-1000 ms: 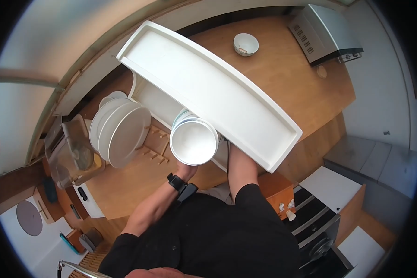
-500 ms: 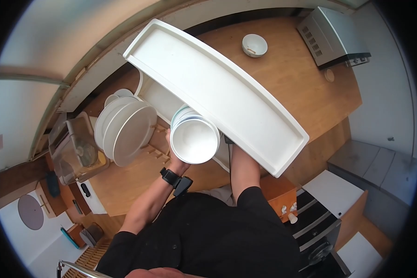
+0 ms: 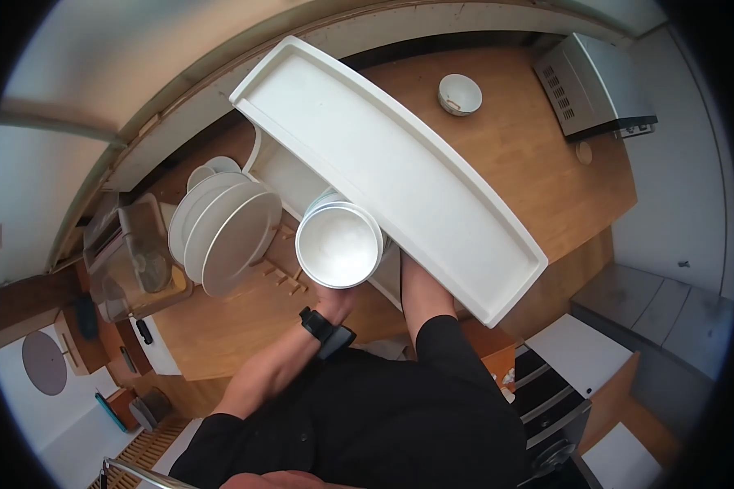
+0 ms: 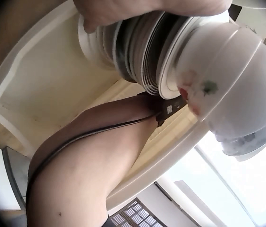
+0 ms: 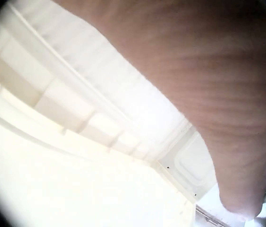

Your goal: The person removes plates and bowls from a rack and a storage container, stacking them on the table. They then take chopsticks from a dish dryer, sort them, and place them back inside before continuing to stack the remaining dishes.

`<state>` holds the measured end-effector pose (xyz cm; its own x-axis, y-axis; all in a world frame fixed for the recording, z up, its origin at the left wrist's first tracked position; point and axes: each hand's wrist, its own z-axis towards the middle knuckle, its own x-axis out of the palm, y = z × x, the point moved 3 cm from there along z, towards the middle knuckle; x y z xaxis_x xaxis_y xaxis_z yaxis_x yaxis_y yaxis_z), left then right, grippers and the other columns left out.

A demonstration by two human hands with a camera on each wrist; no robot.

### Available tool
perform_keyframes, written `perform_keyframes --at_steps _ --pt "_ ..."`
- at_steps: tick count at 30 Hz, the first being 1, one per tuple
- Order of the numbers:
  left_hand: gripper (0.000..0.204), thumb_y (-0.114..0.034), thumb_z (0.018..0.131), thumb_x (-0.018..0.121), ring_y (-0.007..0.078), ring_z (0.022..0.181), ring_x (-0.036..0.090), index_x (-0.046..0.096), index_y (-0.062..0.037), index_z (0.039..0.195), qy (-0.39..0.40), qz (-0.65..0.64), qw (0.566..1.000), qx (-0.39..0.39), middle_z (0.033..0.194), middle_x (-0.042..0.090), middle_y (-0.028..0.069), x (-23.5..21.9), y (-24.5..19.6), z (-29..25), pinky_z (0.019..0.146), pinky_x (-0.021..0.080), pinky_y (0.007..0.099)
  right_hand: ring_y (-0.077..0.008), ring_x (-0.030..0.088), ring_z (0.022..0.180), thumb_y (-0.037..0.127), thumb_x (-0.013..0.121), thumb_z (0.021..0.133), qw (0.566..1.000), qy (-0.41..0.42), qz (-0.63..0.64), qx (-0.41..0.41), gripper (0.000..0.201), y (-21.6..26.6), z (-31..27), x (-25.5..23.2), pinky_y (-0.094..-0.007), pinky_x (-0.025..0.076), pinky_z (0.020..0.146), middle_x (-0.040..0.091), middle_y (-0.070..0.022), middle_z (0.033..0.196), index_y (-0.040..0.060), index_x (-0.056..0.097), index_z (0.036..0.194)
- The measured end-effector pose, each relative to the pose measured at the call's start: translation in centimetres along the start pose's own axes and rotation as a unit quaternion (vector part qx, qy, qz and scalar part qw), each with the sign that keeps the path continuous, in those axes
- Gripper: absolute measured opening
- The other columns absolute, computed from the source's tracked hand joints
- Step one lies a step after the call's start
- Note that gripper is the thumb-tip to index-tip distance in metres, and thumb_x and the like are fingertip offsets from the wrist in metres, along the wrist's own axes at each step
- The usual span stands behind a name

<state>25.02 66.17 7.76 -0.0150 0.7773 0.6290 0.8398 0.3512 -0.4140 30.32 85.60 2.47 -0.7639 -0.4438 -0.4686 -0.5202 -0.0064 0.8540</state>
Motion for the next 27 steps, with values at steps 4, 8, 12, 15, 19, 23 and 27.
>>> perform_keyframes --at_steps 4,8,12,15,19,23,27 --pt "0.066 -0.061 0.101 0.026 0.0223 0.119 0.058 0.051 -0.0102 0.135 0.009 -0.003 1.0 -0.016 0.13 0.059 0.0064 -1.9 1.3 0.5 0.102 0.049 0.0373 -0.0194 0.06 0.101 0.054 0.048 0.1 1.0 -0.008 0.001 0.004 0.062 -0.5 -0.7 -0.4 -0.0303 0.05 0.082 0.062 -0.0117 0.118 0.0027 0.054 0.135" --pt "0.058 -0.062 0.094 0.044 0.0229 0.116 0.056 0.055 -0.0167 0.129 0.005 -0.055 0.997 -0.056 0.126 0.06 0.0029 -5.6 4.4 1.3 0.099 0.046 0.0421 -0.0195 0.06 0.101 0.054 0.048 0.1 1.0 -0.013 0.002 0.008 0.062 -0.9 -1.3 -0.9 -0.0303 0.05 0.082 0.062 -0.0119 0.118 0.0025 0.054 0.135" --pt "0.055 -0.061 0.089 0.055 0.0231 0.115 0.054 0.057 -0.0186 0.124 -0.001 -0.073 0.993 -0.089 0.122 0.06 0.0016 -5.7 6.0 0.9 0.098 0.042 0.0449 -0.0196 0.06 0.101 0.053 0.048 0.1 1.0 -0.016 0.001 0.008 0.062 -1.3 -1.8 -1.4 -0.0303 0.05 0.082 0.062 -0.0122 0.118 0.0023 0.054 0.135" --pt "0.055 -0.061 0.089 0.055 0.0233 0.116 0.054 0.058 -0.0182 0.124 0.0 -0.03 0.996 -0.089 0.123 0.06 0.0017 -5.1 5.7 -0.2 0.096 0.044 0.0451 -0.0197 0.06 0.101 0.053 0.048 0.1 1.0 -0.015 0.004 0.008 0.062 -1.5 -2.0 -1.6 -0.0303 0.05 0.082 0.062 -0.0124 0.119 0.0022 0.054 0.136" --pt "0.057 -0.062 0.088 0.056 0.0232 0.117 0.054 0.057 -0.0176 0.124 -0.003 -0.014 0.997 -0.082 0.125 0.059 0.0021 -4.8 5.1 -0.7 0.096 0.044 0.0454 -0.0199 0.06 0.102 0.053 0.048 0.1 1.0 -0.019 0.007 0.009 0.062 -1.7 -2.1 -2.0 -0.0304 0.051 0.082 0.062 -0.0126 0.119 0.002 0.053 0.136" --pt "0.06 -0.062 0.086 0.058 0.0235 0.117 0.053 0.056 -0.0177 0.126 -0.002 -0.051 0.994 -0.095 0.127 0.058 0.0024 -2.8 4.6 -1.4 0.099 0.043 0.0462 -0.02 0.06 0.102 0.053 0.048 0.1 1.0 -0.02 0.007 0.01 0.062 -1.9 -2.3 -2.3 -0.0304 0.051 0.082 0.062 -0.0129 0.119 0.0018 0.053 0.136" --pt "0.062 -0.063 0.084 0.06 0.0239 0.119 0.052 0.056 -0.0181 0.127 -0.018 -0.042 0.991 -0.123 0.128 0.057 0.0021 -2.1 5.8 -2.4 0.105 0.039 0.0458 -0.0201 0.06 0.102 0.053 0.048 0.1 1.0 -0.023 0.005 0.008 0.063 -2.4 -2.8 -2.9 -0.0304 0.051 0.082 0.061 -0.0131 0.12 0.0016 0.053 0.136"
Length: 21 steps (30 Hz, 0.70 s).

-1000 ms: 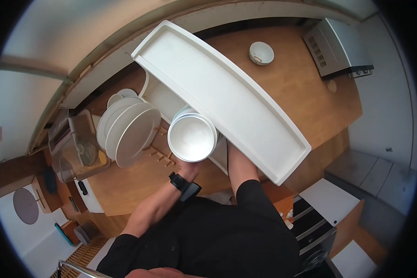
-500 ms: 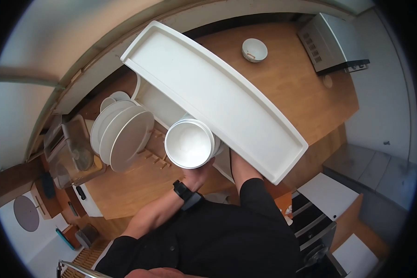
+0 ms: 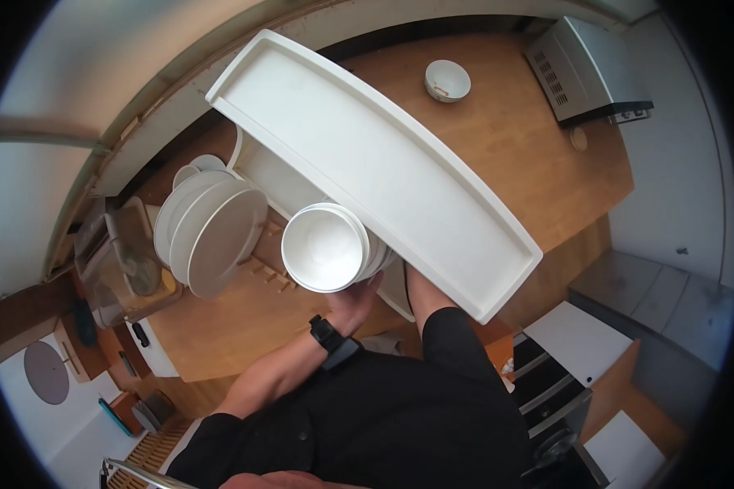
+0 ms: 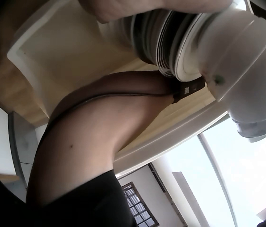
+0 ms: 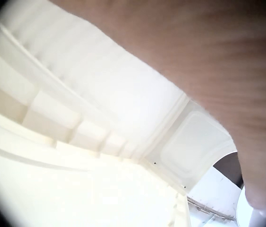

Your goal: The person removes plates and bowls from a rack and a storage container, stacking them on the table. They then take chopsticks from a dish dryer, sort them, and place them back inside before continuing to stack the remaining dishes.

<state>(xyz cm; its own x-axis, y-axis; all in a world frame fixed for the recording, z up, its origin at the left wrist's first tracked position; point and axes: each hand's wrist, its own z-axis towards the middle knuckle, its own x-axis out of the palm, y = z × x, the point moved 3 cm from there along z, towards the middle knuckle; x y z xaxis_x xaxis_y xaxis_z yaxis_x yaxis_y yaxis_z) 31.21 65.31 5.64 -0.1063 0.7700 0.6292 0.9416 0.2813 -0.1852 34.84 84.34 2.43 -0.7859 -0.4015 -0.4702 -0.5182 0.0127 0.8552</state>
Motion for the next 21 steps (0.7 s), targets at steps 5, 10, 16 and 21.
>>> perform_keyframes --at_steps 5,10,16,21 --pt "0.053 -0.052 0.089 0.061 0.0216 0.124 0.05 0.056 -0.0174 0.128 0.047 -0.02 0.998 0.035 0.13 0.057 0.0022 -2.0 2.6 1.4 0.111 0.035 0.0447 -0.0203 0.06 0.102 0.052 0.048 0.101 1.0 -0.007 -0.002 0.005 0.063 -0.7 -0.6 -0.7 -0.0305 0.051 0.082 0.061 -0.0134 0.12 0.0013 0.052 0.136" --pt "0.044 -0.043 0.094 0.059 0.0202 0.126 0.05 0.056 -0.0158 0.128 0.093 -0.016 0.995 0.04 0.132 0.058 0.0015 -2.8 3.4 1.8 0.113 0.034 0.0435 -0.0204 0.06 0.103 0.052 0.048 0.101 1.0 -0.01 0.001 0.007 0.063 -1.4 -0.9 -1.3 -0.0305 0.051 0.083 0.061 -0.0138 0.121 0.0011 0.052 0.137" --pt "0.044 -0.043 0.094 0.059 0.0199 0.126 0.05 0.056 -0.0145 0.127 0.116 0.005 0.992 0.053 0.131 0.059 0.0015 -2.7 3.6 2.1 0.114 0.034 0.0417 -0.0206 0.06 0.103 0.052 0.048 0.101 1.0 -0.015 0.004 0.007 0.063 -1.6 -1.1 -1.7 -0.0305 0.051 0.083 0.061 -0.0141 0.121 0.0008 0.052 0.137" --pt "0.044 -0.044 0.095 0.057 0.0204 0.126 0.05 0.056 -0.0129 0.127 0.091 0.011 0.994 0.064 0.131 0.058 0.0028 -3.7 4.2 2.8 0.115 0.034 0.0416 -0.0208 0.06 0.103 0.052 0.048 0.101 1.0 -0.013 0.006 0.006 0.063 -1.6 -1.1 -1.5 -0.0306 0.051 0.083 0.061 -0.0144 0.122 0.0005 0.051 0.137"
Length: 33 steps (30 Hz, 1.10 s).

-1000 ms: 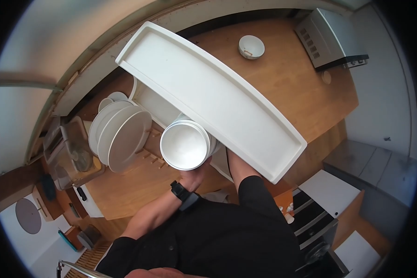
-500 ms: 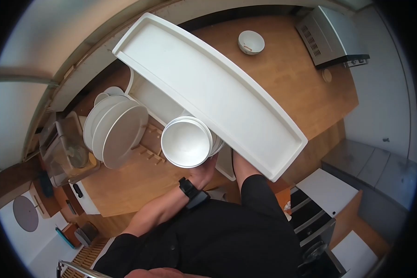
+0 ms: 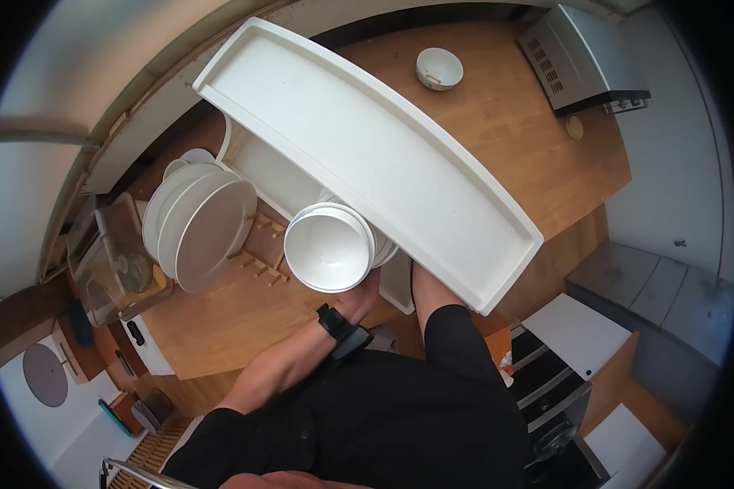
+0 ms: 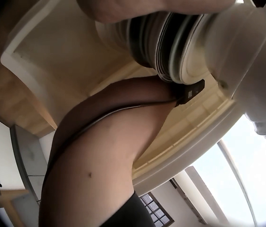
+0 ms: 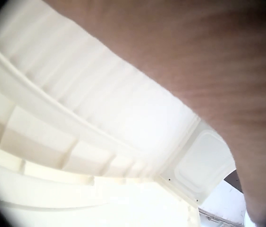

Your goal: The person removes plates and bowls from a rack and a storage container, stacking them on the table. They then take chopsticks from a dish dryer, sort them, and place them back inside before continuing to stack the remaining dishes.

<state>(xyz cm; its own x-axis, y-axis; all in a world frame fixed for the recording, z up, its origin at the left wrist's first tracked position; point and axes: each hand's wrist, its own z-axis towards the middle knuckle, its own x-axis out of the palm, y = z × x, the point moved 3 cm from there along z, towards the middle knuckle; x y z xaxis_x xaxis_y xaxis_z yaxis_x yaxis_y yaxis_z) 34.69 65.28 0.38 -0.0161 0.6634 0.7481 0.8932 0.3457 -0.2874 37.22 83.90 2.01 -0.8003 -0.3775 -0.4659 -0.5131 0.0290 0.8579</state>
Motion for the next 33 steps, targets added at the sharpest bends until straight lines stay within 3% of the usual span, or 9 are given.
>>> perform_keyframes --at_steps 11,15,19,21,24,25,27,30,33 --pt "0.05 -0.044 0.097 0.053 0.0247 0.133 0.044 0.052 -0.0082 0.133 -0.049 0.006 0.997 -0.067 0.139 0.052 0.0094 -3.8 1.8 3.3 0.118 0.03 0.0445 -0.0212 0.059 0.104 0.051 0.048 0.101 1.0 0.009 -0.002 -0.001 0.063 -0.2 0.0 0.6 -0.0306 0.051 0.083 0.06 -0.0151 0.122 0.0 0.051 0.138" --pt "0.051 -0.047 0.098 0.052 0.0262 0.13 0.046 0.053 -0.0084 0.132 -0.009 0.081 0.994 -0.073 0.135 0.055 0.01 -4.8 1.3 2.8 0.118 0.03 0.0471 -0.0213 0.059 0.104 0.051 0.048 0.101 1.0 0.009 -0.001 0.004 0.063 -0.5 0.0 0.7 -0.0307 0.051 0.083 0.06 -0.0154 0.123 -0.0002 0.05 0.138" --pt "0.055 -0.054 0.098 0.047 0.0287 0.117 0.054 0.054 -0.0094 0.129 -0.064 0.032 0.982 -0.173 0.126 0.059 0.0119 0.6 -6.5 -1.1 0.112 0.038 0.0501 -0.0214 0.059 0.104 0.051 0.048 0.101 1.0 0.008 0.0 0.009 0.063 -0.4 0.0 0.9 -0.0307 0.051 0.084 0.06 -0.0156 0.123 -0.0004 0.05 0.138" --pt "0.063 -0.057 0.098 0.045 0.0296 0.118 0.055 0.05 -0.0099 0.138 -0.088 0.079 0.988 -0.104 0.131 0.057 0.0133 4.0 -10.8 -1.8 0.108 0.041 0.0502 -0.0215 0.059 0.104 0.05 0.048 0.101 1.0 0.003 -0.001 0.012 0.063 -0.5 0.0 0.7 -0.0307 0.051 0.084 0.06 -0.0158 0.123 -0.0005 0.05 0.138" --pt "0.071 -0.052 0.099 0.049 0.0259 0.13 0.049 0.037 -0.0031 0.149 0.003 0.084 0.996 0.034 0.145 0.048 0.0129 8.9 -15.1 -1.7 0.107 0.041 0.0411 -0.0216 0.059 0.105 0.05 0.048 0.101 1.0 0.001 0.001 0.014 0.063 -0.4 0.2 0.7 -0.0307 0.051 0.084 0.06 -0.016 0.124 -0.0006 0.05 0.138" --pt "0.07 -0.045 0.098 0.053 0.0252 0.128 0.05 0.035 -0.0026 0.15 0.048 0.227 0.972 0.042 0.144 0.05 0.0135 9.3 -15.9 -1.2 0.107 0.041 0.0398 -0.0216 0.059 0.105 0.05 0.048 0.101 1.0 0.0 -0.001 0.014 0.063 -0.4 0.1 0.5 -0.0307 0.051 0.084 0.06 -0.016 0.124 -0.0007 0.05 0.139" --pt "0.07 -0.031 0.096 0.06 0.0237 0.125 0.053 0.031 -0.0016 0.153 0.14 0.491 0.858 0.057 0.14 0.052 0.0146 10.2 -16.7 -0.2 0.105 0.042 0.0374 -0.0217 0.059 0.105 0.05 0.048 0.101 1.0 -0.002 0.0 0.014 0.063 -0.3 0.3 0.4 -0.0307 0.051 0.084 0.06 -0.0161 0.124 -0.0008 0.049 0.139" --pt "0.064 -0.013 0.094 0.059 0.0198 0.124 0.052 0.033 0.0024 0.151 0.091 0.475 0.875 -0.024 0.139 0.053 0.014 11.0 -16.6 -0.5 0.105 0.041 0.0323 -0.0218 0.059 0.105 0.05 0.048 0.101 1.0 -0.006 0.002 0.017 0.063 -0.3 0.3 -0.1 -0.0308 0.051 0.084 0.059 -0.0163 0.124 -0.0009 0.049 0.139" --pt "0.056 -0.005 0.095 0.053 0.0186 0.123 0.052 0.037 0.0018 0.149 0.093 0.47 0.878 0.004 0.137 0.055 0.0136 10.2 -16.2 -0.4 0.104 0.041 0.0322 -0.0219 0.059 0.105 0.05 0.048 0.101 1.0 -0.005 0.006 0.019 0.063 -0.3 0.8 -0.2 -0.0308 0.051 0.084 0.059 -0.0165 0.124 -0.0011 0.049 0.139"
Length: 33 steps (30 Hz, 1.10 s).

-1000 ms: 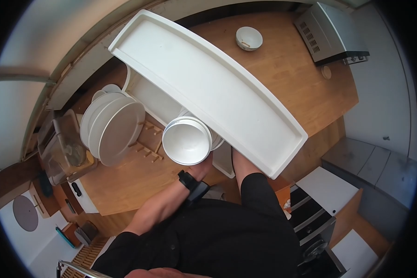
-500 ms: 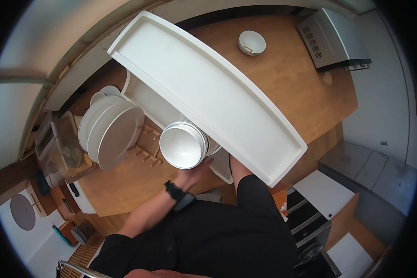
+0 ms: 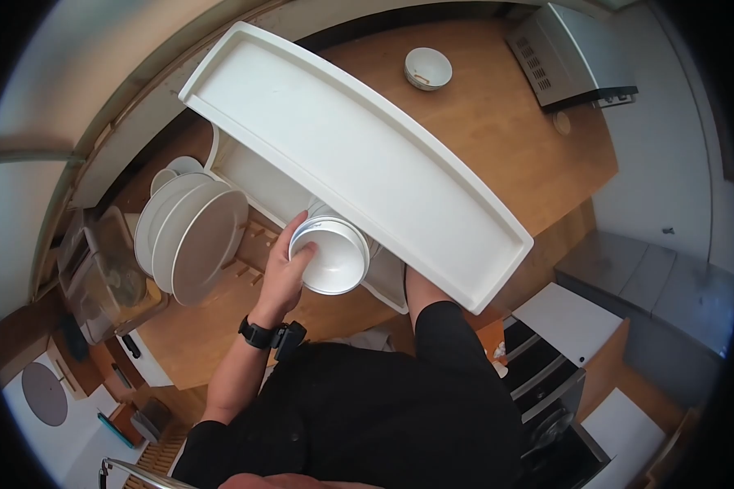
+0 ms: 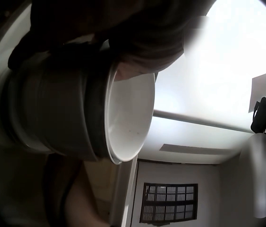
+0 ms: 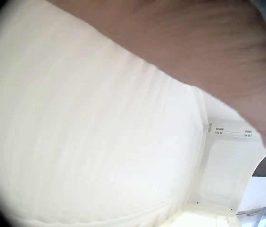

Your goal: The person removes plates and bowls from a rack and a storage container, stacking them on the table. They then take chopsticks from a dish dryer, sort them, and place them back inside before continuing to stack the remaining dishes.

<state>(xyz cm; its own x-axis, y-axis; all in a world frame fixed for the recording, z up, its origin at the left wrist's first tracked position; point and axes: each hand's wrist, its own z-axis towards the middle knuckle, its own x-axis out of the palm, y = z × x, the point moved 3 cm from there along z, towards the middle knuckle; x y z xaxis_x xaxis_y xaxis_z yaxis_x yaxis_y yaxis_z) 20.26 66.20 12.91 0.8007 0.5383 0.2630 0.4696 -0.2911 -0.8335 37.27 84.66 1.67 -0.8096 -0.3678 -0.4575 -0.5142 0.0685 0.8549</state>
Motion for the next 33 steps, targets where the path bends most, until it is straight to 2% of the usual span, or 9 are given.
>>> perform_keyframes --at_steps 3,6,12,18,21,24,27,28,33 --pt "0.051 -0.006 0.094 0.051 0.0245 0.133 0.045 0.043 0.0038 0.144 -0.001 0.067 0.998 0.013 0.147 0.045 0.0196 -0.5 0.9 0.4 0.112 0.033 0.0342 -0.022 0.059 0.105 0.05 0.048 0.101 1.0 -0.001 0.005 0.001 0.063 0.0 0.2 -0.5 -0.0308 0.051 0.084 0.059 -0.0167 0.125 -0.0012 0.049 0.139" --pt "0.047 -0.005 0.094 0.049 0.0256 0.128 0.049 0.047 0.0038 0.14 -0.008 0.107 0.994 0.031 0.141 0.049 0.0186 -0.3 0.7 0.5 0.11 0.035 0.0336 -0.0221 0.059 0.105 0.049 0.048 0.101 1.0 -0.001 0.013 0.0 0.063 0.2 0.6 -0.7 -0.0308 0.051 0.084 0.059 -0.0169 0.125 -0.0014 0.049 0.139" --pt "0.043 -0.001 0.094 0.044 0.0283 0.123 0.051 0.051 0.0008 0.135 0.028 0.139 0.989 0.042 0.129 0.054 0.0177 0.2 -1.0 0.0 0.107 0.037 0.0334 -0.0223 0.059 0.106 0.049 0.048 0.101 0.999 0.003 0.034 0.003 0.064 0.5 1.0 -1.4 -0.0309 0.051 0.084 0.059 -0.0173 0.125 -0.0017 0.048 0.14" --pt "0.039 0.0 0.095 0.043 0.0282 0.116 0.055 0.054 -0.0003 0.132 0.019 0.253 0.961 0.106 0.118 0.058 0.0177 -0.3 -1.0 -0.2 0.102 0.04 0.0342 -0.0225 0.059 0.106 0.049 0.048 0.101 0.998 0.004 0.059 0.003 0.064 1.1 0.2 -2.1 -0.0309 0.051 0.085 0.059 -0.0177 0.126 -0.002 0.048 0.14" --pt "0.039 -0.002 0.095 0.043 0.0288 0.115 0.057 0.054 0.0002 0.133 0.056 0.266 0.955 0.12 0.119 0.059 0.019 -0.3 -2.1 -0.7 0.102 0.041 0.0343 -0.0225 0.059 0.106 0.049 0.048 0.101 0.997 0.001 0.076 0.003 0.064 1.3 -0.9 -2.3 -0.0309 0.051 0.085 0.059 -0.0178 0.126 -0.0021 0.048 0.14" --pt "0.04 -0.004 0.096 0.042 0.0285 0.107 0.062 0.052 -0.0003 0.135 0.065 0.272 0.957 0.078 0.12 0.059 0.0191 -0.5 -2.1 -0.6 0.092 0.052 0.0365 -0.0226 0.059 0.106 0.048 0.048 0.101 0.995 0.003 0.1 0.002 0.064 1.3 -2.6 -2.5 -0.0309 0.051 0.085 0.058 -0.018 0.126 -0.0023 0.047 0.14" --pt "0.044 -0.007 0.096 0.041 0.0262 0.107 0.063 0.045 -0.0032 0.14 0.095 0.181 0.978 -0.047 0.126 0.057 0.0167 0.2 -3.1 -1.7 0.081 0.061 0.0414 -0.0227 0.059 0.107 0.048 0.048 0.101 0.991 0.025 0.129 0.006 0.064 1.3 -4.9 -2.5 -0.031 0.051 0.085 0.058 -0.0182 0.127 -0.0024 0.047 0.14" --pt "0.047 -0.007 0.096 0.039 0.0316 0.107 0.065 0.04 -0.0045 0.143 0.104 0.16 0.98 -0.062 0.128 0.054 0.0178 0.3 -3.0 -1.7 0.072 0.065 0.048 -0.0228 0.059 0.107 0.048 0.048 0.101 0.989 0.04 0.14 0.009 0.064 1.2 -5.7 -2.4 -0.031 0.051 0.085 0.058 -0.0183 0.127 -0.0025 0.047 0.14" --pt "0.05 -0.008 0.095 0.041 0.0327 0.109 0.064 0.036 -0.0052 0.145 0.102 0.115 0.985 -0.083 0.13 0.053 0.0175 0.6 -2.3 -1.6 0.074 0.065 0.0472 -0.0229 0.059 0.107 0.048 0.049 0.102 0.984 0.062 0.167 0.008 0.064 1.0 -8.0 0.3 -0.031 0.051 0.085 0.058 -0.0186 0.127 -0.0027 0.047 0.141"
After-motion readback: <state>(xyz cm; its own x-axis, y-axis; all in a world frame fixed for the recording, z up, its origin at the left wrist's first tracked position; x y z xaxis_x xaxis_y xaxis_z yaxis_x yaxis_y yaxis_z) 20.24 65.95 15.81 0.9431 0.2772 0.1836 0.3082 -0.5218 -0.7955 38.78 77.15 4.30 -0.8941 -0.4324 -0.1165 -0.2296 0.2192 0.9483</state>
